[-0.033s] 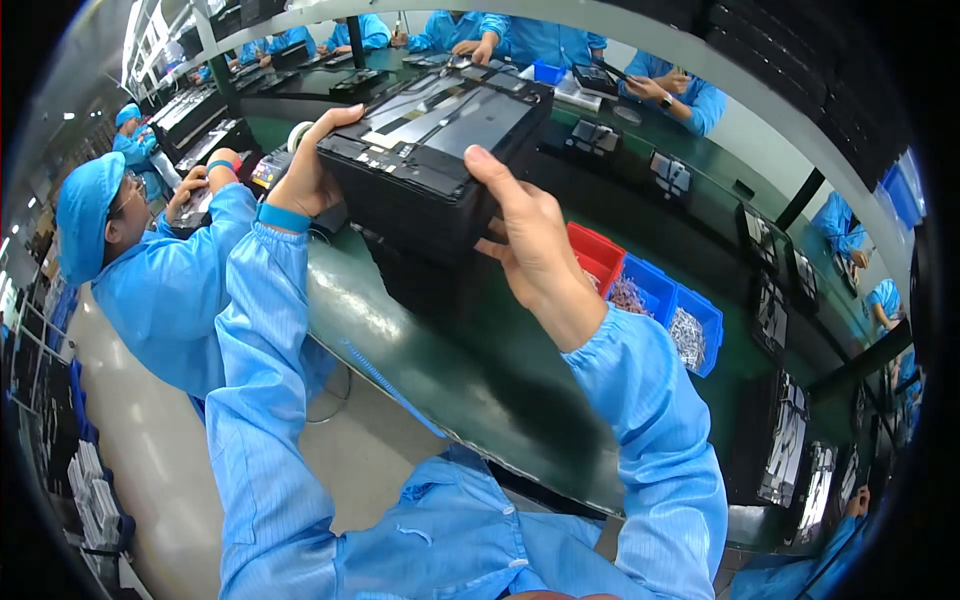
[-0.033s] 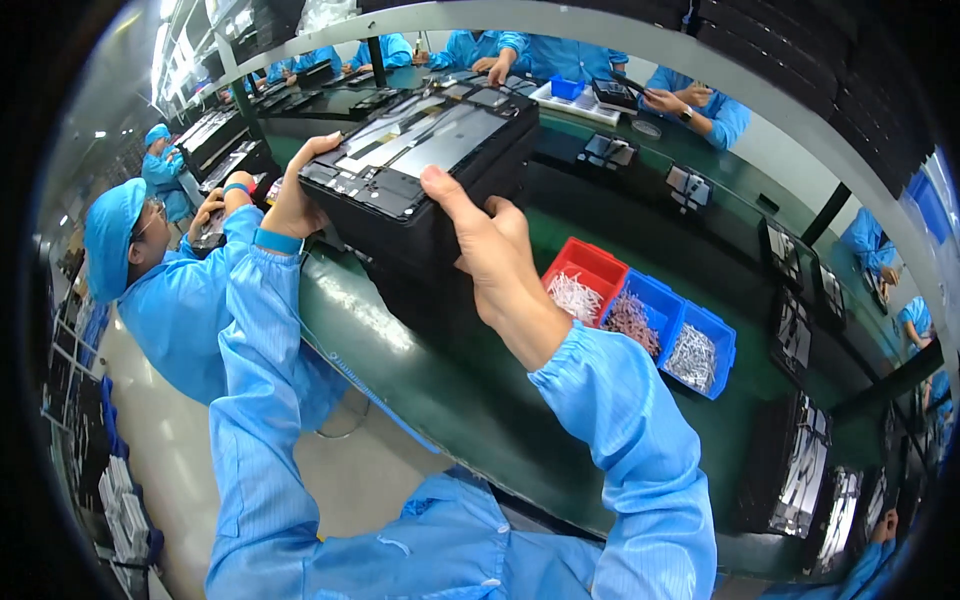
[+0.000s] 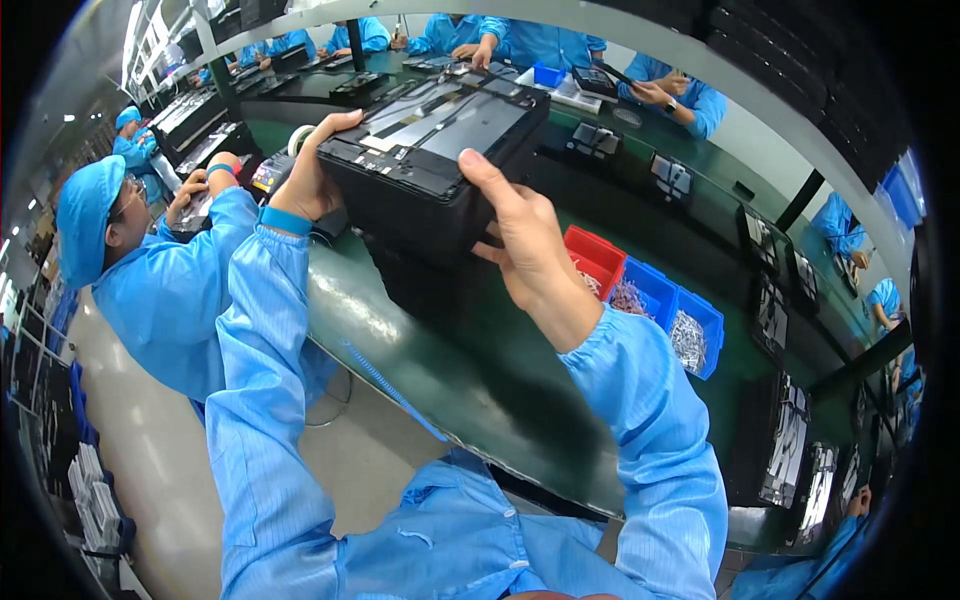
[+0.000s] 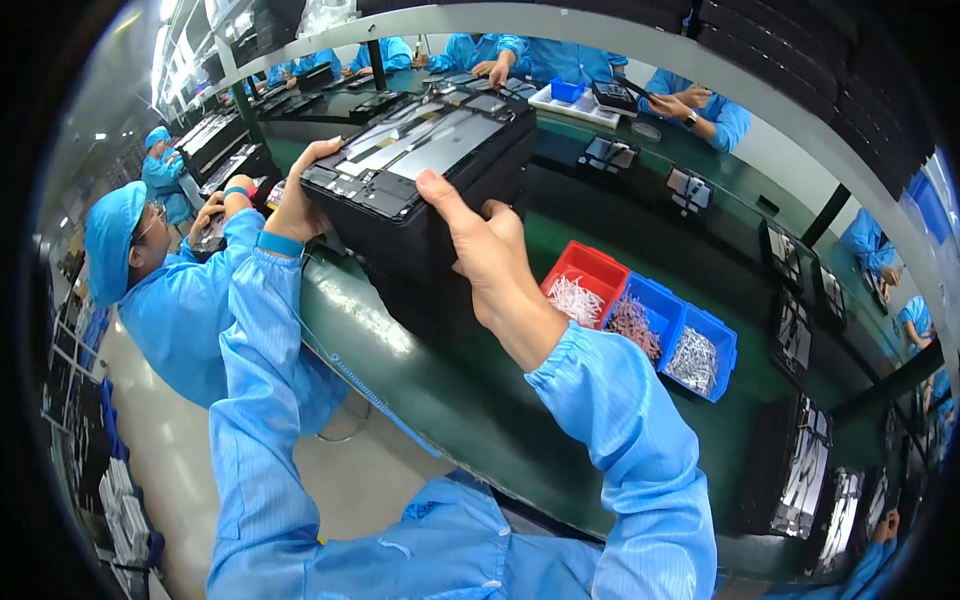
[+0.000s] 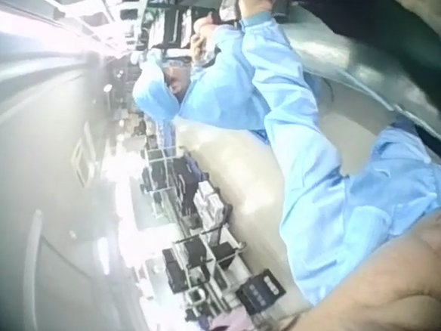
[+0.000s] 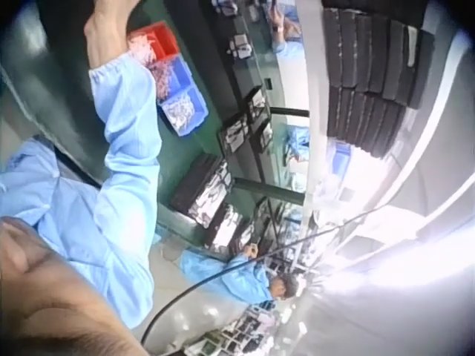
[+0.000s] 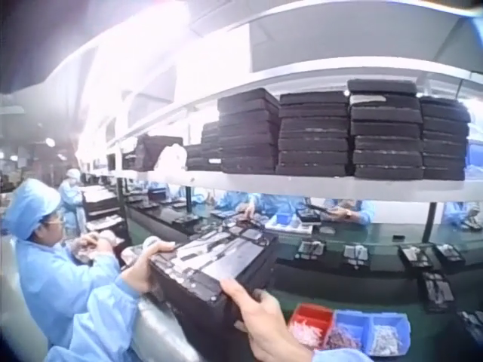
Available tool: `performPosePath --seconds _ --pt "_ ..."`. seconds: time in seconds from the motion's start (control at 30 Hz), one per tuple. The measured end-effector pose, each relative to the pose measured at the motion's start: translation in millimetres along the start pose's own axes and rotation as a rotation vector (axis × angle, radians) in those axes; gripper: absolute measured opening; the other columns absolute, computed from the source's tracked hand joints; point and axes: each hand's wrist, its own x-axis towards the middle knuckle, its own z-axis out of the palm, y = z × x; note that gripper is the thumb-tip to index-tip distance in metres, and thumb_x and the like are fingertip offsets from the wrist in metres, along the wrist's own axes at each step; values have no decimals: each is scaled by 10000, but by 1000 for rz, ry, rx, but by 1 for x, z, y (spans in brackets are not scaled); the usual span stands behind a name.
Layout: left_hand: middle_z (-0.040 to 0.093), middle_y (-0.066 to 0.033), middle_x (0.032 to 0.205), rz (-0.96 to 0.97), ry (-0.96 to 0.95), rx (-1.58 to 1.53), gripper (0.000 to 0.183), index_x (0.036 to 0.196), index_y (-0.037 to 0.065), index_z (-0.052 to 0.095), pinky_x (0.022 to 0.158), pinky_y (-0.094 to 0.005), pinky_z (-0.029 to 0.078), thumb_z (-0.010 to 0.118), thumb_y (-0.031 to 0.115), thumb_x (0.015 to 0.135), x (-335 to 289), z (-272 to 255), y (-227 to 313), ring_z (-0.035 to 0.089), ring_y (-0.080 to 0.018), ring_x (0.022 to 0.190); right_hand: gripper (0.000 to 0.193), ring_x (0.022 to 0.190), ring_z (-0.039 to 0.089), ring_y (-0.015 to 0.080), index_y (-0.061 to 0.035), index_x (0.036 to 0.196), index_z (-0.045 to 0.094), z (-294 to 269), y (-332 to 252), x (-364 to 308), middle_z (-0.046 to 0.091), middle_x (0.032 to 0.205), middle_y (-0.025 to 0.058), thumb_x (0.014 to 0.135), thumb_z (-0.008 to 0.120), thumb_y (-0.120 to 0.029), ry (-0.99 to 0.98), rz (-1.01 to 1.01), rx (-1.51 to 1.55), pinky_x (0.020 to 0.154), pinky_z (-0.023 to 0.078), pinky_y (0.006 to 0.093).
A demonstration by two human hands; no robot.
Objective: The person assembles tablet devices by taking components from bins, attaching them to tablet frames, inserting side pieces onto the edges of the frames, and placing the assembled units onto the upper conveyor and stack.
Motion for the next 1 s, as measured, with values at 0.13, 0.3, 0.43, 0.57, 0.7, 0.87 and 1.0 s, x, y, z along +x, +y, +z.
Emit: performPosePath --seconds 0.13,0.3,0.43,0.57,0.7,0.87,1.0 --pt "745 -45 948 21 78 45 443 1038 71 711 733 -280 556 685 474 855 4 -12 -9 705 -158 793 1134 1213 473 278 103 1402 435 5 14 7 520 1303 213 707 732 -742 68 -8 -215 989 380 453" --pt "746 -49 991 -59 69 111 485 1080 76 708 800 -294 548 671 514 875 12 -27 -18 708 -171 853 1142 1294 423 307 107 1450 375 -10 22 5 459 1407 215 760 667 -754 3 -34 -252 1035 348 458" --pt "660 -99 1292 151 14 -164 661 1327 48 586 1038 -380 445 490 601 976 8 -44 -49 619 -255 1172 1073 1350 378 305 15 1507 355 -28 39 9 396 1476 189 816 575 -775 44 -86 -88 1053 331 441" --pt "647 -95 1315 326 148 -192 703 1360 13 568 1117 -362 354 386 598 1014 6 -66 -120 549 -249 1266 1045 1540 75 309 107 1547 115 -26 75 19 108 1641 260 956 399 -707 -40 -109 -41 1237 71 365" --pt "616 -84 1354 421 263 -188 687 1368 37 561 1112 -346 344 369 600 1023 2 -38 -143 539 -234 1265 1094 1543 -64 301 130 1527 -55 -14 95 36 -61 1652 245 956 243 -755 11 -33 -229 1242 -1 359" --pt "591 -56 1362 531 308 -32 680 1380 35 532 1102 -323 335 327 591 1045 -2 -24 -152 528 -196 1252 896 1532 78 227 -29 1597 82 -12 89 26 106 1671 100 1012 211 -695 -114 -93 47 1235 66 356" --pt "596 -41 1337 495 292 53 705 1354 21 542 1094 -316 332 260 595 1059 -11 -45 -162 526 -166 1231 947 1513 164 304 -179 1609 188 -18 101 15 200 1655 87 917 219 -826 -29 64 -28 1161 155 610"
